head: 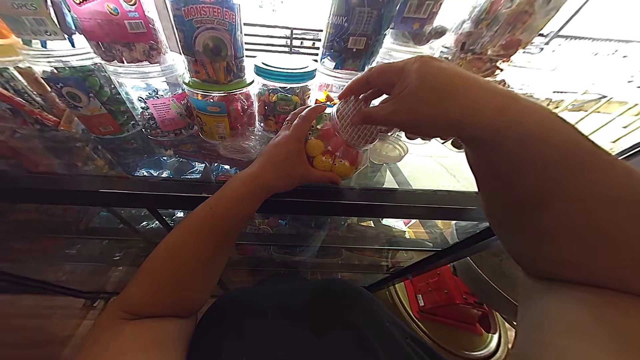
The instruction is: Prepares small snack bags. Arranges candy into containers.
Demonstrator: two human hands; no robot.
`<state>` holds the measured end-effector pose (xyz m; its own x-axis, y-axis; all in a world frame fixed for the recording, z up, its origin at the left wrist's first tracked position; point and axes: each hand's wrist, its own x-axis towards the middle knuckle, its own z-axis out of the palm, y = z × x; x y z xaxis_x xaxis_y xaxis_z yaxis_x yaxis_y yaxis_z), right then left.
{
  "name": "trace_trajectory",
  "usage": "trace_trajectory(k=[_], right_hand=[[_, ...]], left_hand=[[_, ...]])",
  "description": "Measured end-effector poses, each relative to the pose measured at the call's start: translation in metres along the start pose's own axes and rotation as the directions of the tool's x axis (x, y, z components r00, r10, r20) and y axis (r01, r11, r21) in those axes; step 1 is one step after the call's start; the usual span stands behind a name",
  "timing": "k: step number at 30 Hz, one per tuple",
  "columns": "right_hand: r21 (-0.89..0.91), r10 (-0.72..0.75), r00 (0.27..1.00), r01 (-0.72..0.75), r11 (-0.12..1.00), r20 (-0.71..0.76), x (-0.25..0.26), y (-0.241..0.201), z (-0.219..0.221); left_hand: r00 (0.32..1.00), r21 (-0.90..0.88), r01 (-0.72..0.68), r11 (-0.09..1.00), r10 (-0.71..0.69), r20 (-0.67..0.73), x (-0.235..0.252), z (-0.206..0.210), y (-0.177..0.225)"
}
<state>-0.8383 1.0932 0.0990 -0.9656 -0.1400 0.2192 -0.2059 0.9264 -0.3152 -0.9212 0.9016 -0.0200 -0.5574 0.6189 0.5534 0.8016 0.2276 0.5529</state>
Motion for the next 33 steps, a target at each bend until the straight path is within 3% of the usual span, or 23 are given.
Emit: trace_trajectory(k=[4,8,11,13,15,19,21,23,25,30,33], right_hand=[[0.010,-0.122,0.981,0.125,0.992,-0.150,-0.004,0.005,0.004],[-0.027,-0.268,0.914,0.273,0.962,-0.305,-0.018,0.022,-0.013],[-0.036,-0.141,0.871,0.141,0.989,-0.471,-0.035,0.045,-0.021],[-0.049,-0.047,0.864,0.026,0.998,-0.501,-0.044,0.064,-0.012],[-0.075,-0.024,0.877,-0.013,0.997,-0.480,-0.045,0.086,0.013],[-0.203,-0.147,0.909,0.070,0.977,-0.389,-0.040,0.117,0.060],[-0.169,-0.041,0.964,-0.004,0.986,-0.262,-0.041,0.113,0.057],[-0.134,0.139,0.990,-0.143,0.981,-0.040,-0.041,0.095,0.038],[-0.152,0.187,0.981,-0.177,0.972,0.054,-0.040,0.079,0.023],[-0.112,-0.019,0.961,-0.013,0.994,-0.274,-0.035,0.036,0.004],[-0.211,-0.067,0.971,0.017,0.977,-0.228,-0.025,0.009,0.012]], left_hand=[[1.000,-0.009,0.006,1.000,-0.006,-0.006,0.000,0.000,-0.002],[0.999,-0.025,0.050,0.998,-0.050,-0.016,0.001,-0.001,-0.004],[0.995,-0.025,0.105,0.994,-0.105,-0.003,0.000,-0.002,-0.003],[0.982,0.000,0.187,0.982,-0.187,0.008,0.001,-0.005,0.003],[0.972,0.039,0.234,0.971,-0.235,0.013,0.003,-0.007,0.004],[0.967,0.098,0.249,0.964,-0.253,0.035,0.003,-0.006,0.002],[0.962,0.089,0.263,0.961,-0.268,0.047,0.004,-0.007,0.003],[0.961,0.080,0.268,0.960,-0.272,0.049,0.005,-0.007,0.006],[0.976,0.073,0.216,0.974,-0.218,0.024,0.002,-0.005,0.007],[0.987,0.158,-0.095,0.983,0.113,-0.111,-0.006,0.009,0.007],[0.965,0.226,-0.166,0.960,0.205,-0.162,-0.008,0.015,0.007]])
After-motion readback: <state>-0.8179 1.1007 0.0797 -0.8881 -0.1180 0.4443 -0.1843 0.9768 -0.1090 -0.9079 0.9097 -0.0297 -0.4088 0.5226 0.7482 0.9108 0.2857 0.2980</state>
